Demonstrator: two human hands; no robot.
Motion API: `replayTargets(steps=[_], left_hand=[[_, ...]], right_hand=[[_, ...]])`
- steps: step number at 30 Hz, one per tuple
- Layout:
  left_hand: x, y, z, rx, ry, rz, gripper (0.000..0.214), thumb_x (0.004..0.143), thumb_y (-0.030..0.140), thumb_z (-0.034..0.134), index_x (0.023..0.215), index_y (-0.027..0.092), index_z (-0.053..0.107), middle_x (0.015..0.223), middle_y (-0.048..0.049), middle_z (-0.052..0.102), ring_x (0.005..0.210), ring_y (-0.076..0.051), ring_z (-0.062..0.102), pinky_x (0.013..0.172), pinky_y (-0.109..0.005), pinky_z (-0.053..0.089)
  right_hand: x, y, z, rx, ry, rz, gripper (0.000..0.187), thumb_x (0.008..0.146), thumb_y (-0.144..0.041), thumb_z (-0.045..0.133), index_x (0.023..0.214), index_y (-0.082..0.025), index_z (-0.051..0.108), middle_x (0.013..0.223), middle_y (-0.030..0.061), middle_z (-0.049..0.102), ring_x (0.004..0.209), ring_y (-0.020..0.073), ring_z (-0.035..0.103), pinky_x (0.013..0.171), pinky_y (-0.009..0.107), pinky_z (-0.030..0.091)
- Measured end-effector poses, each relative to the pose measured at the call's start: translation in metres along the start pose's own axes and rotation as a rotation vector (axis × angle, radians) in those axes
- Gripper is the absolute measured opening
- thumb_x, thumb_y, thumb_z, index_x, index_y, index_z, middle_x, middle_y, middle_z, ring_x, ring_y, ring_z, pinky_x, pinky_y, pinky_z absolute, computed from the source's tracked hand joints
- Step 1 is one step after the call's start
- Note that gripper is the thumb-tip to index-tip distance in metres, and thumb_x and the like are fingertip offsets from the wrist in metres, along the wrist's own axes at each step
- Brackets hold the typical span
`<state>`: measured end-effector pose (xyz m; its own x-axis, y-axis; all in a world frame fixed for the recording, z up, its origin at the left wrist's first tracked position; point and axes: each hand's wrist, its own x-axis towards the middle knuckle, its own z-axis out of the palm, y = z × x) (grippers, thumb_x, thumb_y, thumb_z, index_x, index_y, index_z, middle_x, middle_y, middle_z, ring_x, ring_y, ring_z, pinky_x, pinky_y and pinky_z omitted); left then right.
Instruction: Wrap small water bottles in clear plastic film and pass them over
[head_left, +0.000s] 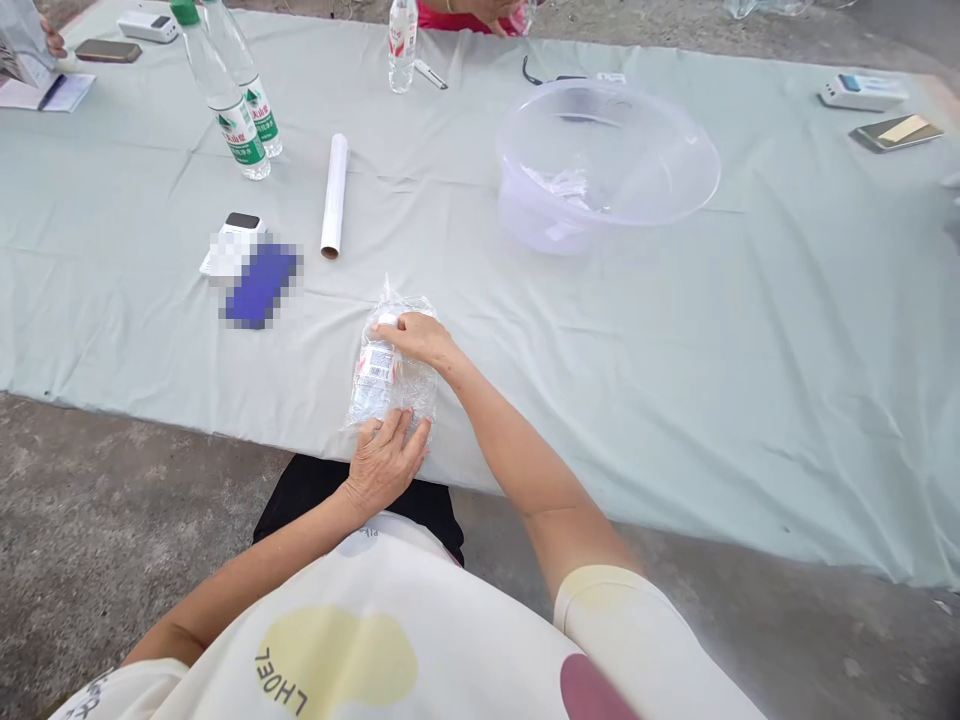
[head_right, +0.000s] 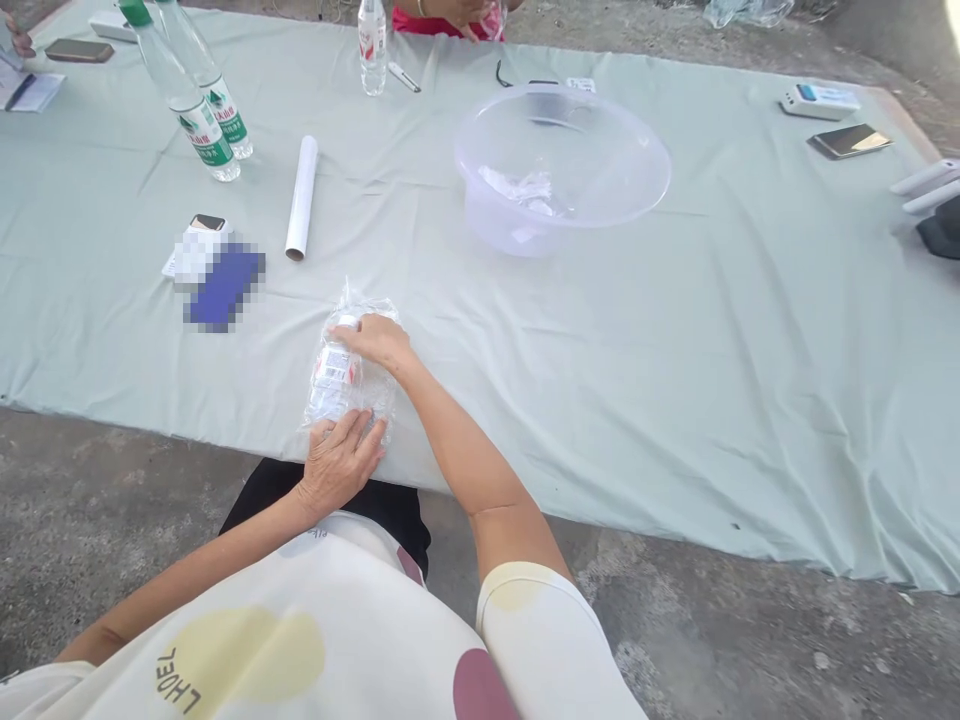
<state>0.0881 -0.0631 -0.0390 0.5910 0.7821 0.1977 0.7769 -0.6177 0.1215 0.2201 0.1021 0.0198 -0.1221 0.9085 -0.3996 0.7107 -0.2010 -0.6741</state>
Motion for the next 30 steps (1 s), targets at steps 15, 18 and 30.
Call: replayTargets(steps=[15, 18, 30], left_hand=[[0.022, 0.03, 0.009, -0.087, -0.121, 0.353, 0.055, 0.095, 0.029, 0.053, 0.149, 0.028, 0.042, 0.146, -0.0176, 0.05, 0.119, -0.032, 0.055, 0.092, -0.047, 0.042], [0.031, 0.035, 0.016, -0.134, -0.119, 0.414, 0.051, 0.098, 0.03, 0.048, 0.148, 0.023, 0.043, 0.145, -0.0185, 0.051, 0.124, -0.031, 0.053, 0.094, -0.047, 0.042], [0.008, 0.018, -0.019, -0.286, 0.341, -0.153, 0.035, 0.095, 0.035, 0.053, 0.126, 0.019, 0.059, 0.12, -0.0169, 0.067, 0.119, -0.029, 0.059, 0.101, -0.045, 0.042]], right_hand=[[-0.006, 0.054, -0.042, -0.043, 0.287, 0.026, 0.064, 0.078, -0.047, 0.07, 0.134, -0.02, 0.053, 0.103, 0.0099, 0.069, 0.093, 0.0268, 0.065, 0.08, 0.037, 0.05], [-0.012, 0.057, -0.046, -0.032, 0.464, 0.004, 0.045, 0.091, -0.034, 0.052, 0.133, -0.02, 0.055, 0.116, 0.0126, 0.068, 0.102, 0.0271, 0.065, 0.089, 0.042, 0.05], [0.002, 0.05, -0.003, 0.04, 0.203, -0.35, 0.037, 0.1, -0.037, 0.037, 0.115, -0.026, 0.068, 0.125, 0.0049, 0.069, 0.118, 0.0212, 0.061, 0.103, 0.035, 0.045]])
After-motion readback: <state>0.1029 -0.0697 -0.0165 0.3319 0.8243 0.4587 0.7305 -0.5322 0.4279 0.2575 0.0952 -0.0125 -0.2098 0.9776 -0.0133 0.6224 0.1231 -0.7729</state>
